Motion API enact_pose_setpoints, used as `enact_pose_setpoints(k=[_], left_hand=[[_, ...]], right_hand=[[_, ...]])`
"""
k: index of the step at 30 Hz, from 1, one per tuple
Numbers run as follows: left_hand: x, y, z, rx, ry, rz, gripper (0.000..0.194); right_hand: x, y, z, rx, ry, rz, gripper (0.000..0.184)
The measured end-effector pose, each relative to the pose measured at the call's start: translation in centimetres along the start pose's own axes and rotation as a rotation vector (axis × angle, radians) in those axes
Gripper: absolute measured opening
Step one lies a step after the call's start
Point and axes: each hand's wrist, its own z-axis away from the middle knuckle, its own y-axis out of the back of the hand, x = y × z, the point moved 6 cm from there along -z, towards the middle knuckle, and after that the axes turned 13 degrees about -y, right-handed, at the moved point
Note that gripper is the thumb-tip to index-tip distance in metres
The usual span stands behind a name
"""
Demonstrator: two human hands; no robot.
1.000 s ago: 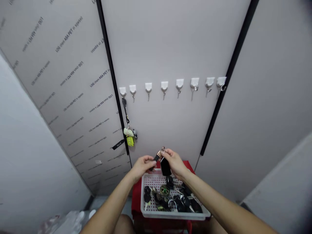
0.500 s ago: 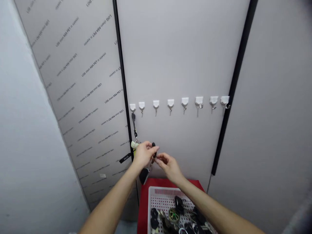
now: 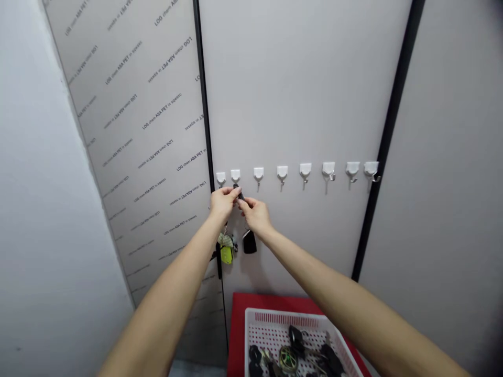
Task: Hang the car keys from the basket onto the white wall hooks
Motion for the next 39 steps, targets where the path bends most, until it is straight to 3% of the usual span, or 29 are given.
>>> enact_pose_setpoints(k=[3, 9, 14, 19, 23, 25, 28, 31, 35, 39], left_hand=[[-0.1, 0.2, -1.1, 0.06, -0.027, -0.096, 0.021], [-0.6, 0.6, -1.7, 0.148, -0.097, -0.369, 0.022], [-0.7, 0.4, -1.6, 0.129, -0.1, -0.525, 0.018], [-0.5, 0.2, 0.1, 0.097, -0.148, -0.572, 0.014], [-0.9, 0.1, 4.2, 0.079, -0.239, -0.508, 0.022], [-2.3, -0.6, 7.2, -0.005, -0.209, -0.481, 0.021], [-5.7, -2.6, 12.8, -0.242, -0.096, -0.45, 0.017], [-9.8, -5.1, 19.2, -0.561, 0.042, -0.48, 0.017], [-13.4, -7.0, 25.4, -0.823, 0.144, -0.572, 0.026], [-14.3, -8.0, 27.5, -0.894, 0.124, -0.558, 0.048]], right_hand=[[-0.1, -0.4, -1.2, 0.028, 0.015, 0.051, 0.028], [0.7, -0.7, -2.2, 0.067, -0.087, 0.096, 0.027], [0.8, -0.7, -2.1, 0.034, -0.134, 0.216, 0.028], [0.8, 0.7, -1.0, 0.018, -0.045, 0.308, 0.026], [3.7, 3.6, 1.7, -0.093, -0.017, 0.335, 0.022], [6.4, 5.1, 4.0, -0.208, -0.053, 0.419, 0.021], [11.5, 7.3, 8.6, -0.397, -0.165, 0.607, 0.019], [16.4, 9.0, 13.0, -0.541, -0.244, 0.845, 0.017], [19.9, 10.2, 16.2, -0.553, -0.227, 1.099, 0.023], [21.0, 10.0, 17.1, -0.485, -0.273, 1.07, 0.029]])
